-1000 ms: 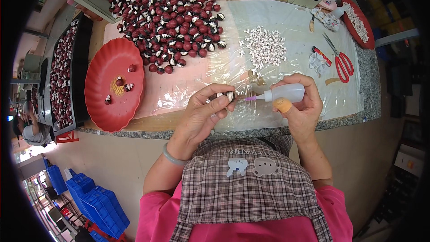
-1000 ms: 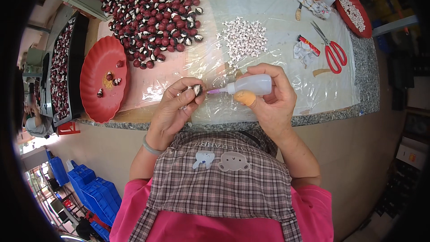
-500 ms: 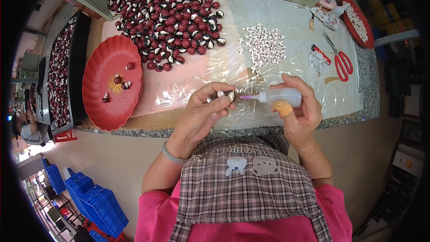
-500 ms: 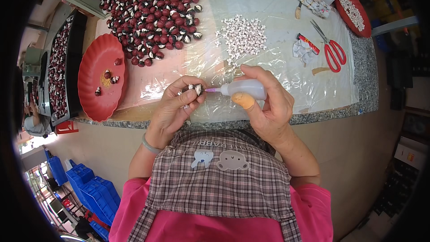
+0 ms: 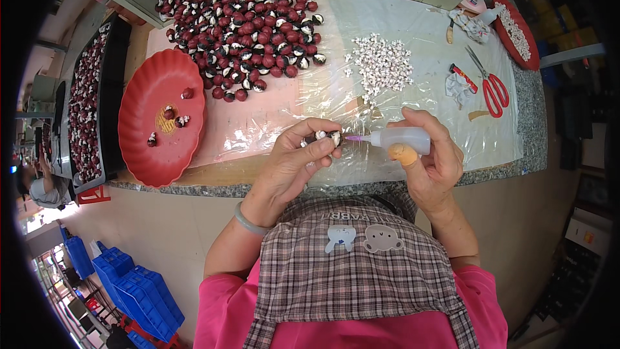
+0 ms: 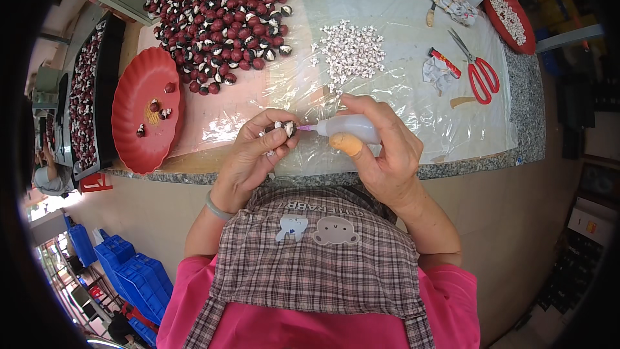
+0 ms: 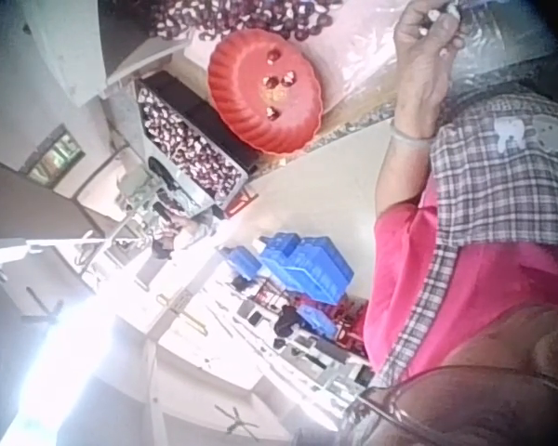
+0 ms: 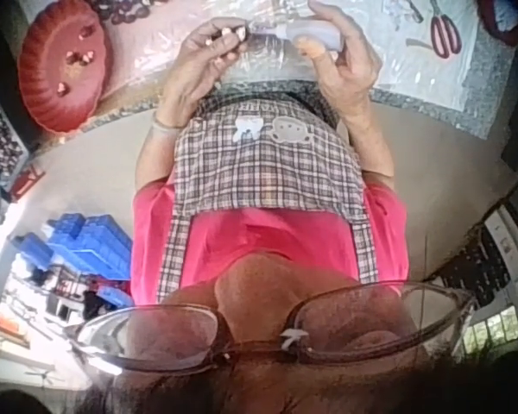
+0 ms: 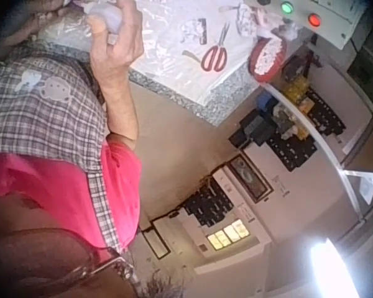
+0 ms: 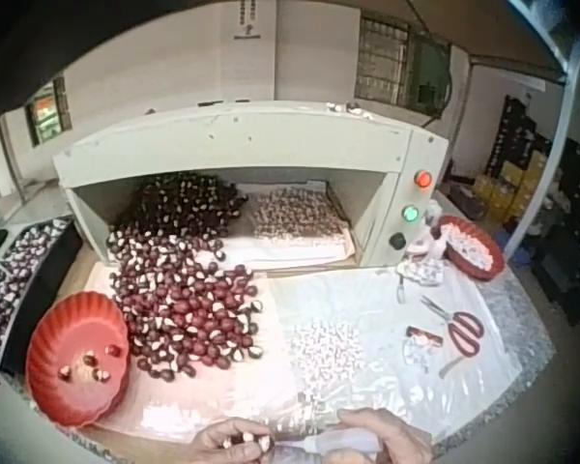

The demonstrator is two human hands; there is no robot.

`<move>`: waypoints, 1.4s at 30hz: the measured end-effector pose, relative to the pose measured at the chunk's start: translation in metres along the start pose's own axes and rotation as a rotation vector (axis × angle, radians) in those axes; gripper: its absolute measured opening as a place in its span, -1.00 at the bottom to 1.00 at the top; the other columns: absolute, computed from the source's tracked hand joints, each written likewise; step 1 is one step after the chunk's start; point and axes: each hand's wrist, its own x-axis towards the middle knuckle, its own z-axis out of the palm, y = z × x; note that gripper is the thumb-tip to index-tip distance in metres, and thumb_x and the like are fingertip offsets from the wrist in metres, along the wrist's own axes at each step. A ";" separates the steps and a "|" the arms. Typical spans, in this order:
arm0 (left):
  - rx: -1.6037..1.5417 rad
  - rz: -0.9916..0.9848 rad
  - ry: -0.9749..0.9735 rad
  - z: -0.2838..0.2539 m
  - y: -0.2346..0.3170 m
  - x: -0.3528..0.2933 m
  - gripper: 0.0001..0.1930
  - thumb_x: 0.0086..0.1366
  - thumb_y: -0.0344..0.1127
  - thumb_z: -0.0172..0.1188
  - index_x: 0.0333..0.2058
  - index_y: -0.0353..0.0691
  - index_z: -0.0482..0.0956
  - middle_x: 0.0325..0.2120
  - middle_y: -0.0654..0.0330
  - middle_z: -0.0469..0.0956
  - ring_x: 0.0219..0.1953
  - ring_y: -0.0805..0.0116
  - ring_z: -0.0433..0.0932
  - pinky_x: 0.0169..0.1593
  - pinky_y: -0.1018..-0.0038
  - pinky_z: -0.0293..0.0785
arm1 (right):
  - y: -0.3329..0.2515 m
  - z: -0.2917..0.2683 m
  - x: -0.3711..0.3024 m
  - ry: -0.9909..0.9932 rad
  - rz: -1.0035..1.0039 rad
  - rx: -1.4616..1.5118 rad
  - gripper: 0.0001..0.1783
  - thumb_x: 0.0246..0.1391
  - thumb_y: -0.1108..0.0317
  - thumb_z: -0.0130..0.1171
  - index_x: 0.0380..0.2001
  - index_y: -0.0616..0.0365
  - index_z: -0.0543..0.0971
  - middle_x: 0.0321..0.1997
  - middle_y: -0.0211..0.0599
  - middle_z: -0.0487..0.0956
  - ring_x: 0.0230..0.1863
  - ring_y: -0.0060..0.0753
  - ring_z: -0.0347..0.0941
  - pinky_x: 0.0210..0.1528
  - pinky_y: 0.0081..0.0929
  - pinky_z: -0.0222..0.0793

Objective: Applying glue to red toy components and attaching small white decorative pieces.

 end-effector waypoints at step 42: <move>0.069 0.005 0.058 -0.006 0.000 -0.002 -0.73 0.26 -0.45 0.16 -0.05 -0.31 0.50 -0.22 0.11 0.58 -0.25 0.48 0.58 -0.12 0.64 0.53 | 0.053 0.010 0.031 -0.262 0.086 -0.438 -0.79 -0.10 0.45 0.23 -0.34 0.18 0.48 -0.32 -0.20 0.48 -0.32 -0.05 0.50 -0.30 -0.22 0.42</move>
